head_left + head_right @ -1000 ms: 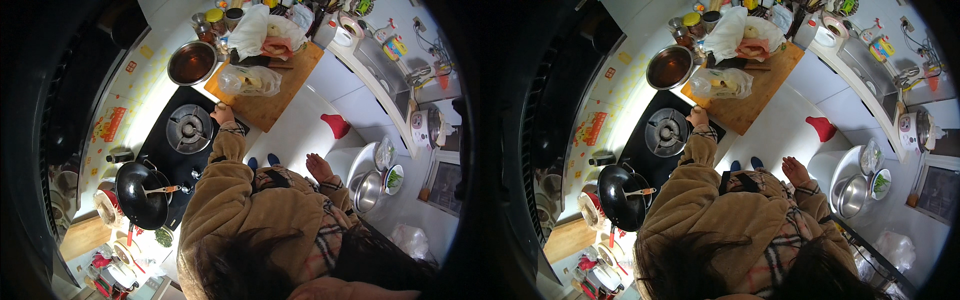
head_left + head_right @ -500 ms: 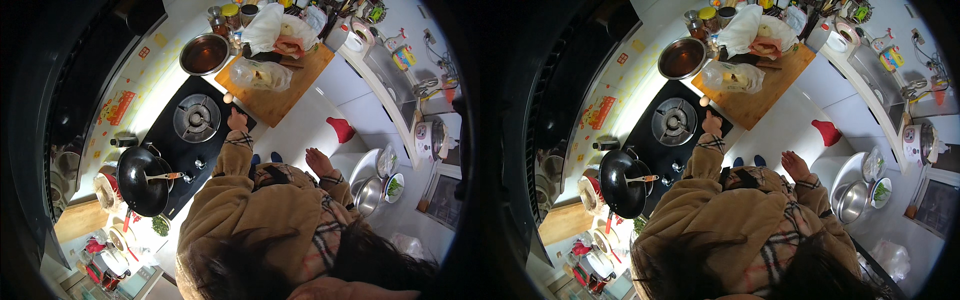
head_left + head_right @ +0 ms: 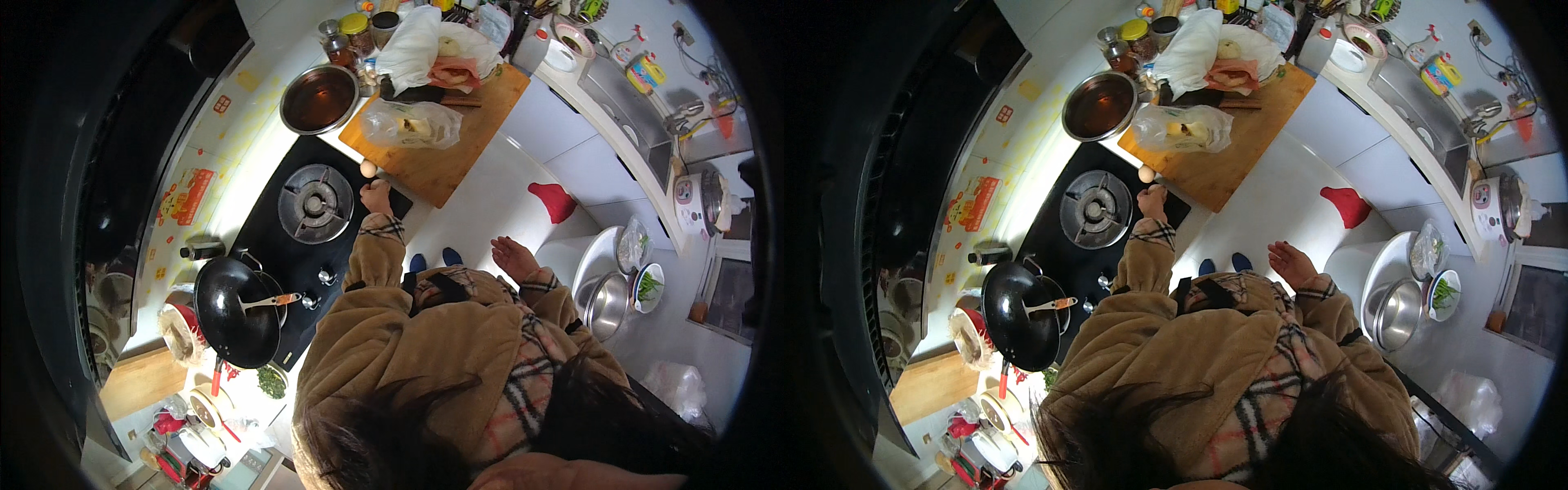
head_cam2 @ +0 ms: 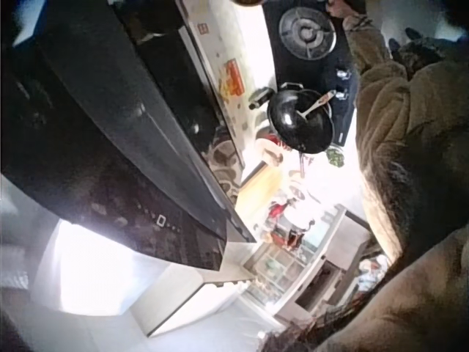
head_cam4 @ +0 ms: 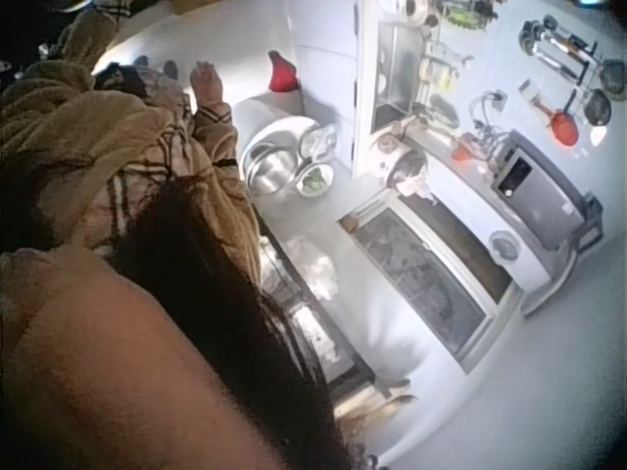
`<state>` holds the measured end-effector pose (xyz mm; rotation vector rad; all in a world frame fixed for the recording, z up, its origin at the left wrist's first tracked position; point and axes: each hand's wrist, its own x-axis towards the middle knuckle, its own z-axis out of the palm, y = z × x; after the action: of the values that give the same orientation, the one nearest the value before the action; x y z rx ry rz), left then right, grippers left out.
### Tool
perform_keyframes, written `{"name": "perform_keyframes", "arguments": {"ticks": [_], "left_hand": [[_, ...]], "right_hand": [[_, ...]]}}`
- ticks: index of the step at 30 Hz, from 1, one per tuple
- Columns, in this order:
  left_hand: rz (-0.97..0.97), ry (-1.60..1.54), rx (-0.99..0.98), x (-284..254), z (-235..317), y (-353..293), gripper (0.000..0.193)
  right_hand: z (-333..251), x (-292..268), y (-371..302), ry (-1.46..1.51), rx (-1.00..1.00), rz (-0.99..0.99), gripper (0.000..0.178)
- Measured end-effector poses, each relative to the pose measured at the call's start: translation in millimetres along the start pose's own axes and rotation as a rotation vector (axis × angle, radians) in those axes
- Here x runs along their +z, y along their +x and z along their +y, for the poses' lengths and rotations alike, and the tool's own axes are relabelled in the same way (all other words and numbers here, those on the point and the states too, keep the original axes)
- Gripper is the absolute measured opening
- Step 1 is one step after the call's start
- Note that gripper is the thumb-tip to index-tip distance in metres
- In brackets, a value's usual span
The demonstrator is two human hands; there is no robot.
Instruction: The person retrieves a white bowl from a cabinet, cracks two eggs into it, and places the bowl on the counter. They then fill a small metal pot with water from the tap and set it on an electric hot plate.
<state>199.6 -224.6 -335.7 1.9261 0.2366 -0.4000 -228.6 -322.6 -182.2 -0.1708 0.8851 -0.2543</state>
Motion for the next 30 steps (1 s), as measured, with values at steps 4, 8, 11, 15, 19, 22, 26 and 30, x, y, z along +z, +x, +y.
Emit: {"name": "perform_keyframes", "arguments": {"ticks": [4, 8, 11, 15, 19, 22, 26, 30], "left_hand": [[0.117, -0.073, 0.106, 17.1, 11.4, -22.4, 0.036], [0.423, 0.189, 0.384, 34.9, 24.1, -27.4, 0.017], [0.317, 1.226, 0.632, 29.0, 25.9, -15.1, 0.026], [0.357, 1.231, 0.606, 29.9, 22.7, 1.9, 0.029], [0.361, 1.258, 0.809, 24.0, 10.3, 4.5, 0.025], [0.383, 1.054, 0.587, 28.0, 14.8, 8.1, 0.026], [0.362, 0.494, 0.106, 33.2, 35.8, 1.6, 0.047], [0.457, 0.541, 0.069, 29.6, 66.1, -36.6, 0.055]], "right_hand": [[0.5, -10.1, -9.1, 0.046, -0.029, -0.014, 0.017], [3.1, -28.6, -14.2, 0.067, -0.066, 0.003, 0.018], [11.5, -40.5, -10.0, 0.100, -0.087, -0.079, 0.019], [11.2, -49.4, -12.3, 0.131, -0.122, 0.041, 0.022], [10.7, -45.7, -20.5, 0.074, -0.124, 0.100, 0.024], [9.8, -41.3, -22.6, 0.082, -0.156, 0.042, 0.025], [4.9, -42.3, -16.9, 0.094, -0.181, 0.083, 0.025], [4.1, -42.9, -9.5, 0.089, -0.145, 0.059, 0.023]]}}
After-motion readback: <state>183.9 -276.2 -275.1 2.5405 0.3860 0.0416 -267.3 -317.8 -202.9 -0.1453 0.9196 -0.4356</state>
